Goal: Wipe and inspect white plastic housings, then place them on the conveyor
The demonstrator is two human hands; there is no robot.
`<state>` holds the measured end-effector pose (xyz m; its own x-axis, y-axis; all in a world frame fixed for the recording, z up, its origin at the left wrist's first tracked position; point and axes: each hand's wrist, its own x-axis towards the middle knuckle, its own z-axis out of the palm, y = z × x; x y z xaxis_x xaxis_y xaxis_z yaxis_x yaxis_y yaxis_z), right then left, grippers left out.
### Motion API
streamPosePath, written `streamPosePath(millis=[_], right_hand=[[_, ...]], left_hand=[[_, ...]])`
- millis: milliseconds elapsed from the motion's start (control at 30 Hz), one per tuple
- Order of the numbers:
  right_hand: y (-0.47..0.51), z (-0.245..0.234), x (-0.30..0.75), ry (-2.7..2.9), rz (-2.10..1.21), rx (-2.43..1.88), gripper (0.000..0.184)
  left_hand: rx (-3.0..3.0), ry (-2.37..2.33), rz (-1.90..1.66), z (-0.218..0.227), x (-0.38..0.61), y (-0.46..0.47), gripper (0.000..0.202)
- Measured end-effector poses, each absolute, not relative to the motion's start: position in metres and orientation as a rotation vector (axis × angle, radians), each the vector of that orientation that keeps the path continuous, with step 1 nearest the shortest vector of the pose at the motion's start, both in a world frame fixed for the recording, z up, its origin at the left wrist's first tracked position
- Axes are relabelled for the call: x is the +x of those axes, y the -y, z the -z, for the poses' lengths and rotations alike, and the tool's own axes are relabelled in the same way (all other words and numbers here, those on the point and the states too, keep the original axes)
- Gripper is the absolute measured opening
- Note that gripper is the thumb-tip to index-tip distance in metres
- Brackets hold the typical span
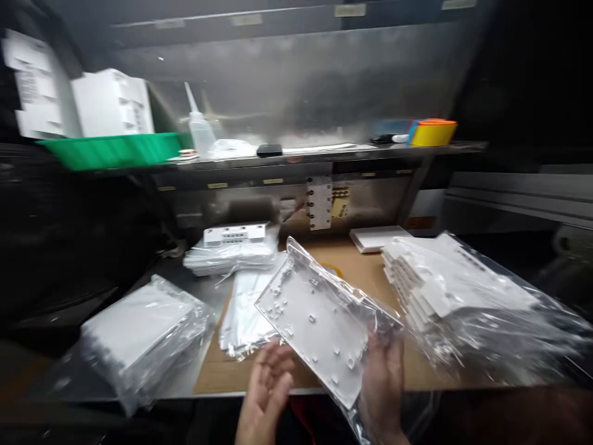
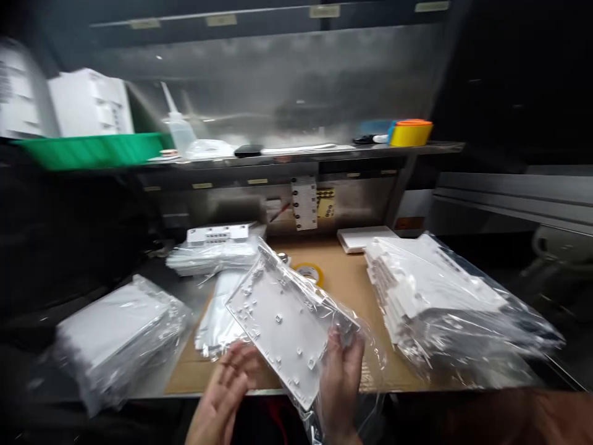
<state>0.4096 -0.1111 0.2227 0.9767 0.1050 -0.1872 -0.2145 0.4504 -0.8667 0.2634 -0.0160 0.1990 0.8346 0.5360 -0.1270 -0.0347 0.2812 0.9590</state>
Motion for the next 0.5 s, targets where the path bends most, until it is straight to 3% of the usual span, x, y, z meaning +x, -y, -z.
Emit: streamPosePath(millis=[133, 233, 367, 500], right_hand=[[0.057, -0.234, 0.374, 0.073, -0.414, -1.130, 0.077], [0.029, -0.238, 0.356, 0.465, -0.552, -1.158, 0.043], [0.037, -0.229, 0.366, 0.958, -0.395, -1.263, 0.012], [0.089, -0.223, 0.398, 1.267, -0.247, -1.284, 0.019]], left_hand=[[0.915, -0.733, -0.851, -0.207, 0.263, 0.007, 0.096], [0.886, -0.881, -0.990, -0.223, 0.238, -0.023, 0.093], [0.998, -1.214, -1.180, -0.246, 0.175, -0.113, 0.066], [1.354, -1.500, -1.193, -0.256, 0.132, -0.182, 0.057]])
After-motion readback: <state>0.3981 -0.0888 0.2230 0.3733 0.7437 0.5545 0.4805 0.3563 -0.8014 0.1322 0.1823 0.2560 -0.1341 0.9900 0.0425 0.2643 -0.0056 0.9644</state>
